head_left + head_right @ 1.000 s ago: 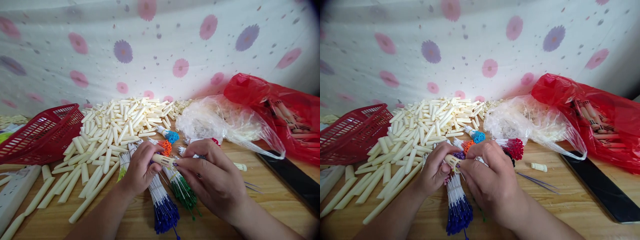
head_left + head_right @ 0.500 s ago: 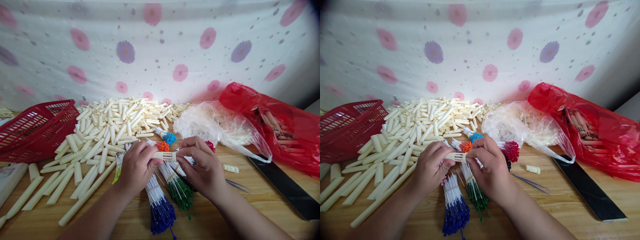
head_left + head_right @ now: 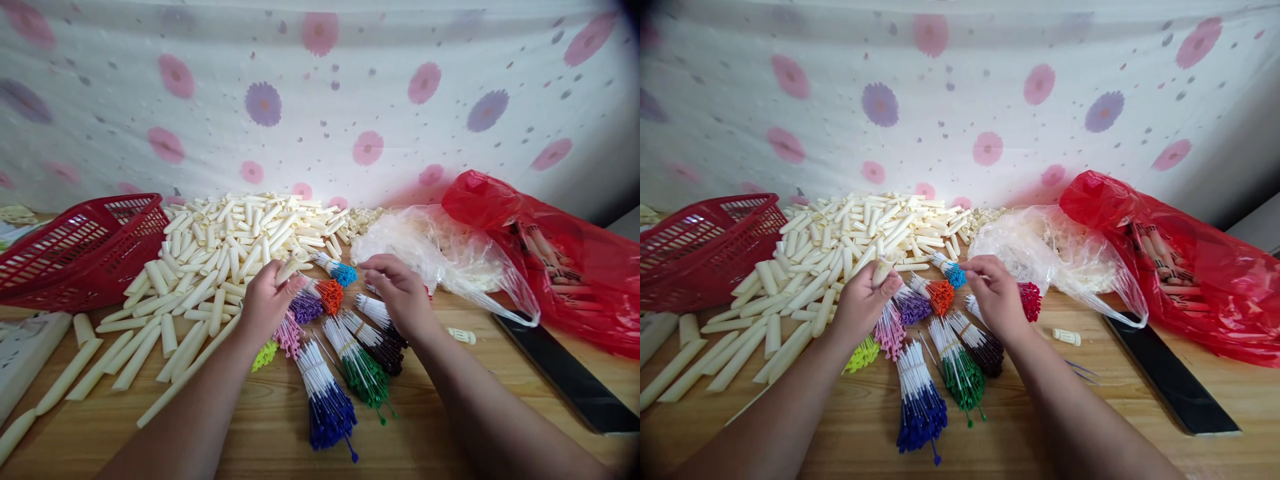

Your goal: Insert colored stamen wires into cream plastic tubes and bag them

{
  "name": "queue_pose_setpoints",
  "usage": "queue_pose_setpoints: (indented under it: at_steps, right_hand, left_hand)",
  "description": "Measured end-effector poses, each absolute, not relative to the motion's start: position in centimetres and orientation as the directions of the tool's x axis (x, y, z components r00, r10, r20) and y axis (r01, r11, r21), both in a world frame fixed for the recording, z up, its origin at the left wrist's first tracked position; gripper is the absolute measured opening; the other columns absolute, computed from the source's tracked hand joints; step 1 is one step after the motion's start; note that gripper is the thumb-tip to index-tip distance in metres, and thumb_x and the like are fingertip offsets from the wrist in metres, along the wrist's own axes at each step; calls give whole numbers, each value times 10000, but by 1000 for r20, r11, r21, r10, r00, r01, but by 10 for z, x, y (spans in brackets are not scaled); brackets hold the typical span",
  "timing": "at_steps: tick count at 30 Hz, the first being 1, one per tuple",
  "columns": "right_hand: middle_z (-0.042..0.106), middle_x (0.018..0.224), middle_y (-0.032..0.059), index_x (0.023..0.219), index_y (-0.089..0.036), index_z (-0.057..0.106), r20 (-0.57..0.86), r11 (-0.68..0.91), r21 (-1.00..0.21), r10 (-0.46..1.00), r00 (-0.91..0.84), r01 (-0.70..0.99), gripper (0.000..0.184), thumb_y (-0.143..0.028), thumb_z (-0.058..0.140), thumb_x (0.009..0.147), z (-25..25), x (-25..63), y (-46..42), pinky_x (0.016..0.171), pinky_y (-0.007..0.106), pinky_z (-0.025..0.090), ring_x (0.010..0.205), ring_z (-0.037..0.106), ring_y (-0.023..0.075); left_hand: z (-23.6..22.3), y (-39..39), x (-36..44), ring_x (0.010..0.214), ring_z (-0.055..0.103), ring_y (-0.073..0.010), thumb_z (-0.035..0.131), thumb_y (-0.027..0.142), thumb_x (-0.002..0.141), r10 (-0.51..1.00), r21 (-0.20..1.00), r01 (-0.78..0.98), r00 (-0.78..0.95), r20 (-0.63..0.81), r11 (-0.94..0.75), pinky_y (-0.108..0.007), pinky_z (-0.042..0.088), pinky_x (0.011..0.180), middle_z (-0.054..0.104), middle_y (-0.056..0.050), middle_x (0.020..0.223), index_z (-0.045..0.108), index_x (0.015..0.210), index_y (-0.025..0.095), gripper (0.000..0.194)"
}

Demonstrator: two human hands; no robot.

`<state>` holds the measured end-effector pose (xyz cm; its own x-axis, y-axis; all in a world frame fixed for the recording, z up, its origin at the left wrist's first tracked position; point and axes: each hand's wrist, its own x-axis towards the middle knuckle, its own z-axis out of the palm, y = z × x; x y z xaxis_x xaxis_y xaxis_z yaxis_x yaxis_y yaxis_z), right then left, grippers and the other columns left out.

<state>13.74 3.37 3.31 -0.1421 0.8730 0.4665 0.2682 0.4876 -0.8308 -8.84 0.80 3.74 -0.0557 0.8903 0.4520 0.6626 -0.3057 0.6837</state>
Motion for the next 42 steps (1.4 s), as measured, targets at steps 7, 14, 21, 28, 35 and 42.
queue_pose_setpoints:
  at_steps: [7, 14, 21, 28, 35, 42]
  right_hand:
    - [689, 967, 74, 928, -183, 704, 68, 538, -240, 840, -539, 808, 231, -221, 482, 876, 43, 96, 68, 824, 261, 448, 931, 622, 183]
    - [674, 1012, 154, 935, -148, 689, -99, 535, 47, 843, -529, 844, 243, -247, 484, 850, 50, 66, 74, 793, 342, 470, 965, 631, 266]
    - [684, 988, 188, 961, -124, 675, -101, 482, 152, 876, -472, 863, 276, -174, 428, 849, 49, 53, 70, 739, 387, 487, 925, 655, 295]
    - [702, 889, 174, 946, -132, 660, -74, 438, 154, 899, -431, 886, 245, -192, 449, 836, 62, 81, 56, 670, 337, 477, 831, 679, 281]
    - [674, 763, 39, 823, -173, 608, 99, 458, -165, 889, -448, 873, 183, -185, 430, 862, 77, 139, 21, 607, 224, 412, 684, 614, 141]
    - [624, 798, 45, 806, -171, 599, 474, 684, -614, 719, -508, 395, 95, -120, 520, 814, 47, 134, 5, 691, 271, 445, 749, 560, 147]
  left_hand:
    - [29, 17, -90, 917, 591, -196, 536, 96, 755, 855, 326, 797, 424, 298, -509, -299, 435, 819, 669, -35, 933, 661, 835, 199, 180]
    - [22, 14, -87, 895, 610, -215, 553, 158, 777, 824, 135, 816, 541, 168, -562, -349, 443, 859, 671, -35, 906, 639, 864, 211, 133]
    - [18, 14, -87, 1116, 549, -245, 575, 228, 807, 812, 137, 805, 550, 196, -578, -377, 422, 948, 579, -82, 1227, 646, 936, 215, 147]
    - [14, 15, -84, 1208, 504, -282, 557, 270, 844, 828, 164, 814, 530, 182, -557, -456, 408, 973, 542, -110, 1322, 637, 976, 205, 167]
    - [28, 8, -84, 947, 630, -209, 531, 81, 781, 783, 366, 791, 214, 585, -490, -360, 485, 856, 699, -76, 985, 669, 863, 183, 190]
    - [48, -17, -64, 737, 625, -167, 553, 59, 733, 827, 517, 665, 302, 475, -540, -280, 466, 694, 706, -6, 766, 701, 795, 209, 220]
